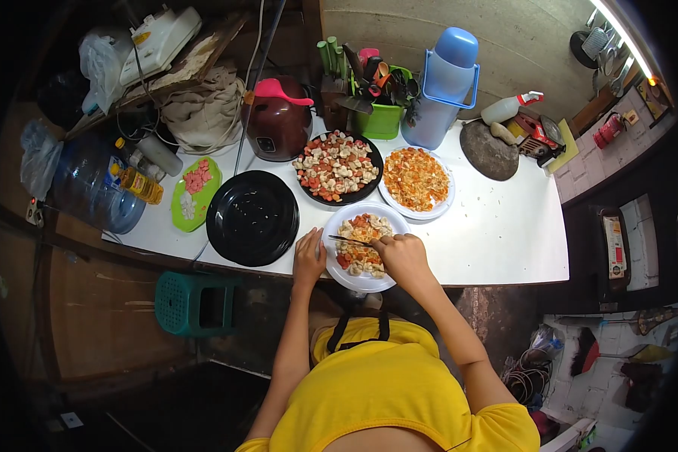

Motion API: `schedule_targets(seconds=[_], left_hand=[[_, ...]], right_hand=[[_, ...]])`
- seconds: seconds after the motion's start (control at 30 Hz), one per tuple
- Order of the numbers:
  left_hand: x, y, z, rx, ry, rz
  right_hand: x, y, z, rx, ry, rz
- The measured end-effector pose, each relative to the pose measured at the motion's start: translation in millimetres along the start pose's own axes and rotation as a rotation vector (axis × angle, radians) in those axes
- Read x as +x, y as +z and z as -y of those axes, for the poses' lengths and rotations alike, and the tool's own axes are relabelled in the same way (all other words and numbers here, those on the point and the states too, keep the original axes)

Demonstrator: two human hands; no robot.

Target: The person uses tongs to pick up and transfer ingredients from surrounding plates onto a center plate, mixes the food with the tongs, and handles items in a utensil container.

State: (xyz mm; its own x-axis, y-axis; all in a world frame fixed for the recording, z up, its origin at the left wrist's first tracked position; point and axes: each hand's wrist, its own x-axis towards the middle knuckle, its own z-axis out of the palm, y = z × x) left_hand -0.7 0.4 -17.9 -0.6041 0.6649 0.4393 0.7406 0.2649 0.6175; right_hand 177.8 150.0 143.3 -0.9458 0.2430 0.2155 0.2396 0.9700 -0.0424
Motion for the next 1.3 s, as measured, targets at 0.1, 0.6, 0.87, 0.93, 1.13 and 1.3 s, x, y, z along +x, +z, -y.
schedule_targets(seconds=[0.1,0.6,0.87,0.93,1.13,1.3], left_hand=[[-0.3,0.3,0.3,0.0,0.002,-0.002],[-1.0,1.4,2.6,-0.001,0.017,-0.003],[-1.2,1.7,1.8,0.0,0.013,-0.005],[-0.9,1.3,2.1,-0.001,0.018,-0.014],[-0.1,-0.5,-1.1,0.012,0.013,-0.019],[0.0,-1.7,-1.7,0.005,-0.003,-0.017]], right_hand=[[0.3,8.0,-0.2,-0.016,-0.01,-0.001],[7.4,-14.4,-64.5,-0.103,-0.001,-0.049],[64.0,-16.4,-111.9,-0.322,-0.072,-0.151],[87.9,-12.2,-119.7,-0.319,-0.132,-0.156],[145.2,-1.5,-106.5,-0.321,-0.214,0.013],[182.0,-5.3,-87.5,-0.393,-0.274,0.049]])
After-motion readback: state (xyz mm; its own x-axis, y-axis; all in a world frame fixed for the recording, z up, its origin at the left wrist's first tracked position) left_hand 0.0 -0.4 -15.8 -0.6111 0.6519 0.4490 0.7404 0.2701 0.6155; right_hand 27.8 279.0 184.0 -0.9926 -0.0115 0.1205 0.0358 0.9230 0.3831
